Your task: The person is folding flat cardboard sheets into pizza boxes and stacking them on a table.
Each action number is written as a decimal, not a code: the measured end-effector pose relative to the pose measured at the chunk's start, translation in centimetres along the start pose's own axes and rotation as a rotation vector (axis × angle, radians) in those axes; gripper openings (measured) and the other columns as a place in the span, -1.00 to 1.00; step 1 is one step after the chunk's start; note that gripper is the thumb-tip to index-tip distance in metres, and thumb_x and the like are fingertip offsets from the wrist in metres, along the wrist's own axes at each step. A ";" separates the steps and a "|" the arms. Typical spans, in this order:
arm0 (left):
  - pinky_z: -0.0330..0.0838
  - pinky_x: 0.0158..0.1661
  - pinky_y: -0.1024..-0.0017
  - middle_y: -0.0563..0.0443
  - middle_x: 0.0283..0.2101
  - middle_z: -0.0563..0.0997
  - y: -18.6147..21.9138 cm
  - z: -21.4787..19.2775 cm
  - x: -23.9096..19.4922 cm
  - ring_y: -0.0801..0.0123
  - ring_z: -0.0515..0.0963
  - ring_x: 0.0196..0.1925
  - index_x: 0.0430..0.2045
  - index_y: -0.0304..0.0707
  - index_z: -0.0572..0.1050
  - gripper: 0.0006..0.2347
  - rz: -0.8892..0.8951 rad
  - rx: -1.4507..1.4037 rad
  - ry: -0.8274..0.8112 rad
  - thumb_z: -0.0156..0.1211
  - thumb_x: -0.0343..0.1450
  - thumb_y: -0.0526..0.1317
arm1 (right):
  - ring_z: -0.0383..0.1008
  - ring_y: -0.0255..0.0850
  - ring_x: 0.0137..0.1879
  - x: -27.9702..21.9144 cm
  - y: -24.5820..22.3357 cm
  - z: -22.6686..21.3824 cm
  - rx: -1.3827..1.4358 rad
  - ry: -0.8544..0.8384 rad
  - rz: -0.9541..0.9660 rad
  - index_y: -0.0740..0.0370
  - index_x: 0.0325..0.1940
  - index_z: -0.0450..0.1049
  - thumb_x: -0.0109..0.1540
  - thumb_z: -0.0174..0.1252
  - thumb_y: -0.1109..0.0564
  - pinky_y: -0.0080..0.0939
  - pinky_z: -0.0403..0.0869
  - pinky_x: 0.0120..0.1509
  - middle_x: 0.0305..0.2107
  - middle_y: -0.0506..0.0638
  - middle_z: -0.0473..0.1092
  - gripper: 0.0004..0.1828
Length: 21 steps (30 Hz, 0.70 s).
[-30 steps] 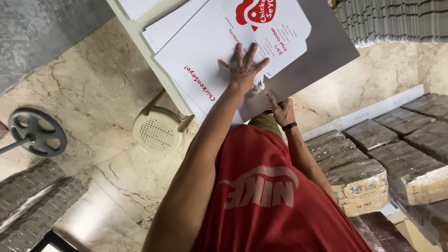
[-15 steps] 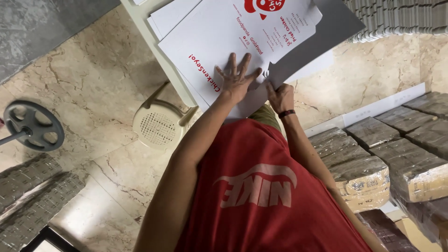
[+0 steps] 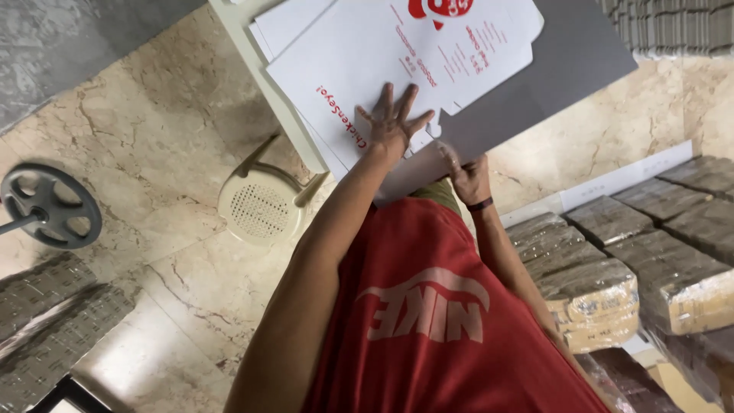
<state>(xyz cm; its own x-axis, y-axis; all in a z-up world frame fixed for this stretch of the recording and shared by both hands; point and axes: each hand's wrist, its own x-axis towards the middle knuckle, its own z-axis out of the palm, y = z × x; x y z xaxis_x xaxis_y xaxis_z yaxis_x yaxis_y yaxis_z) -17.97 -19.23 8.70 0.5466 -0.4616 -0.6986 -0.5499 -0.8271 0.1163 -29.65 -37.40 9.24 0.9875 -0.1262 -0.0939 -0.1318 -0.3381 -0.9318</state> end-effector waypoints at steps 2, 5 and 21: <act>-0.13 0.04 -0.88 -0.08 0.58 -0.44 -0.1 0.8 0.8 -0.36 -0.44 0.55 0.47 0.63 -0.27 -0.26 0.014 -0.054 -0.010 0.13 0.56 -0.17 | 0.53 0.11 -0.05 0.3 0.1 -0.9 0.008 -0.042 0.062 0.60 0.05 0.54 0.42 0.12 0.14 0.24 0.48 0.03 -0.20 0.45 0.52 -0.64; 0.01 0.12 -0.80 0.02 0.58 -0.45 -1.3 1.7 1.8 -0.27 -0.44 0.56 0.46 0.69 -0.27 -0.22 0.050 -0.084 -0.040 0.17 0.52 -0.17 | 0.64 0.05 -0.40 1.0 3.2 -0.8 0.528 0.106 0.662 0.39 -0.17 0.55 0.37 0.25 0.03 0.08 0.70 -0.33 -0.42 0.22 0.55 -0.70; -0.23 0.10 -0.87 -0.15 0.57 -0.49 -1.5 5.8 -1.6 -0.41 -0.49 0.53 0.54 0.35 -0.22 0.00 -0.062 -0.141 0.080 0.49 0.30 -0.12 | 0.23 0.08 0.46 -3.2 3.7 5.0 -0.128 -0.343 0.861 0.07 0.43 0.34 0.20 0.27 -0.50 0.22 0.14 0.58 0.24 0.20 0.36 -0.10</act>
<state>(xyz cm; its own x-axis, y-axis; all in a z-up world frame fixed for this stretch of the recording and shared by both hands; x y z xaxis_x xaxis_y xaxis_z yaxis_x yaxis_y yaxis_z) -21.69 -15.38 5.55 0.6285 -0.4279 -0.6496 -0.4227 -0.8889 0.1766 -32.87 -33.58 4.32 0.5143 -0.1056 -0.8511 -0.8180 -0.3585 -0.4499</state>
